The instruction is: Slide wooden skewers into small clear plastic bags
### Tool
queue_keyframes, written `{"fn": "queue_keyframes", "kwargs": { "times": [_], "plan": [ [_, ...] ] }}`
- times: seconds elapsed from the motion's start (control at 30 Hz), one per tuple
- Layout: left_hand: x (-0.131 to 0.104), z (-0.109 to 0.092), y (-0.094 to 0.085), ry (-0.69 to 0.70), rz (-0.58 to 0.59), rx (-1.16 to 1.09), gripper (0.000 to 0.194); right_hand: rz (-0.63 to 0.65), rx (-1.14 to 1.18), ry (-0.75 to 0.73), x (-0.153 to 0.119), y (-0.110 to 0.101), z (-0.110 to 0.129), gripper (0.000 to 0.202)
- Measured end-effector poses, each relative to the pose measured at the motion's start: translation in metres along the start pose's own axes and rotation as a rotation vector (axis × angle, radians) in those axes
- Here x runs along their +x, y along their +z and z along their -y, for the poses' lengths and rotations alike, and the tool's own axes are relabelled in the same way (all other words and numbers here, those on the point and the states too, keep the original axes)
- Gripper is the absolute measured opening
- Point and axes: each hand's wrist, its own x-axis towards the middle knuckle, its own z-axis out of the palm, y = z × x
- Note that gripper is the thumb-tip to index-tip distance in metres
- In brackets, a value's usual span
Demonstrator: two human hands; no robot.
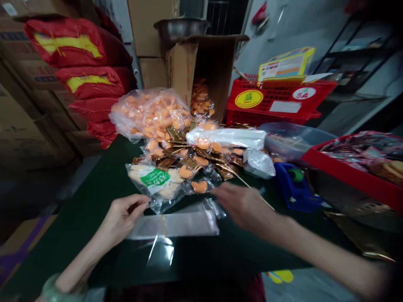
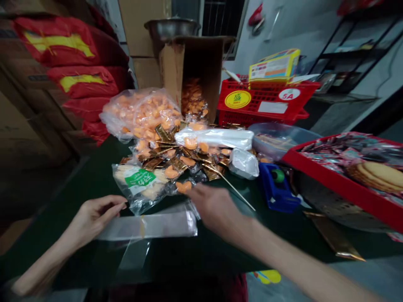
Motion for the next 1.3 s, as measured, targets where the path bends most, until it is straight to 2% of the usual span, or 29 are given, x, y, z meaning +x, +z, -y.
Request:
{"fn": "queue_keyframes", "kwargs": {
  "times": [0.03,0.07,0.13,0.17,0.23,0.33,0.4,0.43,0.57,0.6,0.67,0.77,0.87,0.93,1.03,1.1,1.2,1.23,1.3],
  "plan": [
    [-0.003,0.002,0.002,0.008,0.031,0.031,0.022,0.148,-0.098,-0.226,-0.021,0.019,0.016,0.031],
    [-0.007,0.005,0.003,0.012,0.065,0.069,0.023,0.209,-0.207,-0.396,-0.039,0.036,0.030,0.041],
    [-0.014,0.011,0.005,0.001,0.145,0.131,0.023,0.277,-0.345,-0.599,-0.064,0.063,0.052,0.052],
    [-0.017,0.014,0.005,-0.012,0.189,0.141,0.024,0.287,-0.374,-0.646,-0.071,0.075,0.060,0.055],
    [-0.024,0.019,0.007,-0.045,0.270,0.100,0.026,0.284,-0.372,-0.687,-0.075,0.096,0.074,0.051],
    [-0.031,0.024,0.011,-0.066,0.328,0.017,0.027,0.178,-0.302,-0.673,-0.066,0.121,0.083,0.029],
    [-0.034,0.024,0.013,-0.048,0.331,0.020,0.025,0.069,-0.167,-0.554,-0.057,0.129,0.083,0.018],
    [-0.035,0.024,0.014,-0.037,0.334,0.033,0.024,0.011,-0.063,-0.440,-0.052,0.129,0.080,0.018],
    [-0.036,0.025,0.019,0.007,0.364,0.109,0.014,-0.092,0.308,0.273,-0.032,0.117,0.053,0.025],
    [-0.035,0.026,0.020,0.024,0.367,0.141,0.012,-0.098,0.324,0.396,-0.027,0.112,0.042,0.028],
    [-0.032,0.030,0.024,0.049,0.366,0.204,0.011,-0.096,0.277,0.512,-0.021,0.099,0.018,0.032],
    [-0.029,0.038,0.030,0.058,0.356,0.259,0.010,-0.092,0.100,0.575,-0.016,0.073,-0.020,0.033],
    [-0.027,0.038,0.030,0.040,0.389,0.283,0.008,-0.133,-0.177,0.628,-0.012,0.041,-0.055,0.024],
    [-0.024,0.030,0.023,0.033,0.423,0.279,0.007,-0.140,-0.354,0.651,-0.008,0.022,-0.076,0.025],
    [-0.012,0.008,0.005,0.066,0.495,0.243,0.015,-0.016,-0.515,0.639,-0.001,0.005,-0.100,0.020],
    [0.008,-0.008,-0.007,0.115,0.487,0.226,0.023,0.085,-0.568,0.601,0.002,0.001,-0.108,0.013],
    [0.052,-0.017,-0.012,0.270,0.240,0.335,0.024,0.156,-0.624,0.548,0.000,-0.003,-0.109,0.016],
    [0.068,-0.015,-0.009,0.329,0.204,0.403,0.023,0.161,-0.641,0.539,-0.002,-0.005,-0.106,0.018],
    [0.099,-0.007,0.004,0.447,0.276,0.554,0.024,0.151,-0.654,0.517,-0.008,-0.009,-0.100,0.021]
  ]
}}
